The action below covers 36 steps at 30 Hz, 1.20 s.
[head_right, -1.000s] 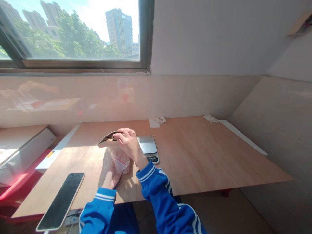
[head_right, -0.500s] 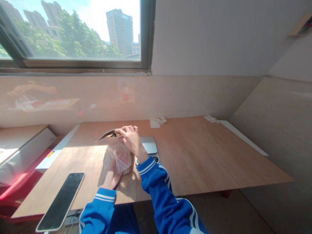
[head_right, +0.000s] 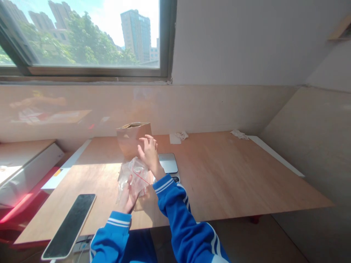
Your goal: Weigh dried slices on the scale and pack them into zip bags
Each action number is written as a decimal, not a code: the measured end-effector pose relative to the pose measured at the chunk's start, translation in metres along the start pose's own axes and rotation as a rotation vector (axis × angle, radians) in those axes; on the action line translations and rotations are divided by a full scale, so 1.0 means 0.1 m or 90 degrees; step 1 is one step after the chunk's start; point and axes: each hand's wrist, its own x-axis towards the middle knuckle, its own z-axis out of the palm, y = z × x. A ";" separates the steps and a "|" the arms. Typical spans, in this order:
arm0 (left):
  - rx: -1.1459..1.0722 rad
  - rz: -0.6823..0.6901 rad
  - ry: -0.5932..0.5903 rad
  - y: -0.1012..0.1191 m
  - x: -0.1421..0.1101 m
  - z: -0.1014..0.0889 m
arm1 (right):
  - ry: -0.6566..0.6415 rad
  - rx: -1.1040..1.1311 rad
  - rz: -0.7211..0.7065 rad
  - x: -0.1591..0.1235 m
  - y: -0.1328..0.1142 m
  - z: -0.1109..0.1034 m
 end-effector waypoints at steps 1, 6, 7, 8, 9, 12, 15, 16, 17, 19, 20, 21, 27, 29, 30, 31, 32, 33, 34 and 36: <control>-0.008 0.000 -0.011 0.00 0.00 0.00 | -0.020 0.027 0.013 -0.08 0.02 -0.01; -0.025 0.030 0.002 -0.02 0.02 0.01 | -0.196 0.154 0.065 -0.38 0.10 -0.04; -0.027 0.038 0.005 -0.02 0.02 0.01 | -0.234 0.176 0.070 -0.41 0.10 -0.04; -0.028 0.046 0.008 -0.02 0.02 0.01 | -0.262 0.194 0.075 -0.43 0.10 -0.05; -0.028 0.053 0.015 -0.03 0.02 0.01 | -0.276 0.210 0.080 -0.43 0.10 -0.06; -0.023 0.067 0.052 -0.04 0.02 -0.02 | -0.244 0.243 0.098 -0.41 0.11 -0.06; 0.008 0.060 0.058 -0.04 0.00 -0.04 | -0.180 0.262 0.123 -0.37 0.14 -0.06; 0.022 0.056 0.053 -0.04 -0.01 -0.04 | -0.164 0.265 0.131 -0.37 0.16 -0.06; 0.033 0.054 0.049 -0.04 -0.02 -0.03 | -0.150 0.267 0.140 -0.37 0.17 -0.06; 0.044 0.052 0.047 -0.03 -0.04 -0.02 | -0.126 0.273 0.158 -0.38 0.20 -0.07; 0.050 0.052 0.047 -0.03 -0.04 -0.01 | -0.113 0.277 0.166 -0.40 0.22 -0.06; 0.055 0.051 0.048 -0.03 -0.05 -0.01 | -0.097 0.284 0.174 -0.42 0.24 -0.06; 0.081 0.073 -0.007 -0.03 -0.10 0.01 | 0.051 0.328 0.250 -0.53 0.41 -0.05; 0.097 0.099 0.000 -0.03 -0.13 0.06 | 0.076 0.330 0.256 -0.55 0.45 -0.07; 0.118 0.119 0.002 -0.03 -0.14 0.10 | 0.085 0.331 0.254 -0.56 0.47 -0.08; 0.154 0.145 -0.003 -0.03 -0.15 0.14 | 0.093 0.333 0.253 -0.57 0.48 -0.10; 0.205 0.179 -0.006 -0.02 -0.17 0.18 | 0.100 0.336 0.251 -0.58 0.48 -0.12; 0.268 0.219 0.002 0.00 -0.17 0.22 | 0.100 0.340 0.251 -0.59 0.47 -0.13; 0.336 0.261 0.022 0.02 -0.18 0.25 | 0.094 0.344 0.251 -0.60 0.47 -0.14; 0.457 0.320 0.077 0.06 -0.18 0.30 | 0.063 0.351 0.250 -0.61 0.45 -0.16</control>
